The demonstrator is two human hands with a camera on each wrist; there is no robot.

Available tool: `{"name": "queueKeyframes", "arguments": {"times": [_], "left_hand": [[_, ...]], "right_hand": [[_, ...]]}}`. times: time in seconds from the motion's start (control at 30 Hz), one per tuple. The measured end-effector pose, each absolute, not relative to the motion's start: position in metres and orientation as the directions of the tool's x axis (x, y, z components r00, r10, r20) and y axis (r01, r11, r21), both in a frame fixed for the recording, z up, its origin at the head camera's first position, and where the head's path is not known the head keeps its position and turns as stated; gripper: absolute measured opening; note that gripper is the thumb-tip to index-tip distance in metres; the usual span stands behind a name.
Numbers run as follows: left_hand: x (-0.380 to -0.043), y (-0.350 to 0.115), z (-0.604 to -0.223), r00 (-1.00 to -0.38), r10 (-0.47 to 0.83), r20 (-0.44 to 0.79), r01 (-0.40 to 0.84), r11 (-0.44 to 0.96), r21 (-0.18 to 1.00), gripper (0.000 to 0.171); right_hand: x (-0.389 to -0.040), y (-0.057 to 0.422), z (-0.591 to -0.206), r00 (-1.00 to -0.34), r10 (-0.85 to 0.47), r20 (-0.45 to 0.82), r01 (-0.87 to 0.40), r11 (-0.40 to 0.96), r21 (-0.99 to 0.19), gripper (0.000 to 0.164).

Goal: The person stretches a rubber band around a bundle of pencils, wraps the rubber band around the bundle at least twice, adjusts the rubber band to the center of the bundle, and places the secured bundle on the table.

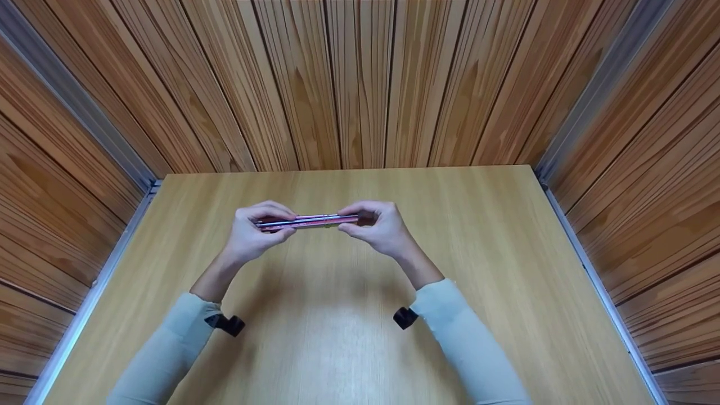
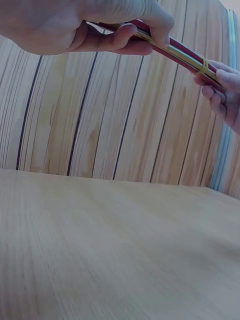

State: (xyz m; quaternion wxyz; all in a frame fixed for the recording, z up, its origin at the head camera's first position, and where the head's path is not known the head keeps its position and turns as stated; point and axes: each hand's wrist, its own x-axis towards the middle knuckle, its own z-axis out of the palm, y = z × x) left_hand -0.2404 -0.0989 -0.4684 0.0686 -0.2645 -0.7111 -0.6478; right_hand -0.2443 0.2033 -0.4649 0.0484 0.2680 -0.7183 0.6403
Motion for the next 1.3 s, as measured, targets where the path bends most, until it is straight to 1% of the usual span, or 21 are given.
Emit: {"name": "queueKeyframes", "arguments": {"times": [0.23, 0.37, 0.5, 0.67, 0.77, 0.9, 1.03, 1.13, 1.3], "left_hand": [[-0.238, -0.087, -0.473, -0.837, 0.313, 0.45, 0.477, 0.01, 0.879, 0.016], [-0.235, -0.083, -0.476, -0.834, 0.314, 0.453, 0.479, 0.005, 0.878, 0.016], [-0.235, -0.082, -0.478, -0.823, 0.348, 0.449, 0.486, 0.02, 0.874, 0.017], [-0.236, -0.089, -0.477, -0.819, 0.345, 0.459, 0.497, 0.024, 0.868, 0.018], [-0.237, -0.092, -0.477, -0.823, 0.326, 0.464, 0.496, 0.016, 0.868, 0.018], [-0.235, -0.091, -0.477, -0.829, 0.331, 0.452, 0.48, 0.005, 0.877, 0.018], [-0.235, -0.086, -0.477, -0.836, 0.324, 0.443, 0.464, -0.011, 0.886, 0.018], [-0.235, -0.083, -0.476, -0.837, 0.316, 0.446, 0.467, -0.011, 0.884, 0.018], [-0.235, -0.081, -0.472, -0.827, 0.326, 0.458, 0.492, 0.024, 0.87, 0.017]], "right_hand": [[-0.24, 0.191, -0.464, -0.845, -0.341, 0.411, -0.448, 0.034, -0.893, 0.02], [-0.238, 0.186, -0.466, -0.853, -0.343, 0.395, -0.434, 0.044, -0.9, 0.021], [-0.238, 0.186, -0.469, -0.85, -0.375, 0.369, -0.417, 0.051, -0.908, 0.023], [-0.239, 0.191, -0.471, -0.826, -0.386, 0.411, -0.47, 0.071, -0.88, 0.028], [-0.24, 0.193, -0.47, -0.823, -0.38, 0.421, -0.486, 0.087, -0.87, 0.028], [-0.239, 0.191, -0.466, -0.838, -0.386, 0.386, -0.458, 0.111, -0.882, 0.024], [-0.238, 0.185, -0.462, -0.859, -0.358, 0.367, -0.434, 0.127, -0.892, 0.023], [-0.237, 0.182, -0.461, -0.873, -0.345, 0.346, -0.401, 0.102, -0.91, 0.024], [-0.238, 0.179, -0.46, -0.883, -0.362, 0.297, -0.337, 0.052, -0.94, 0.029]]}}
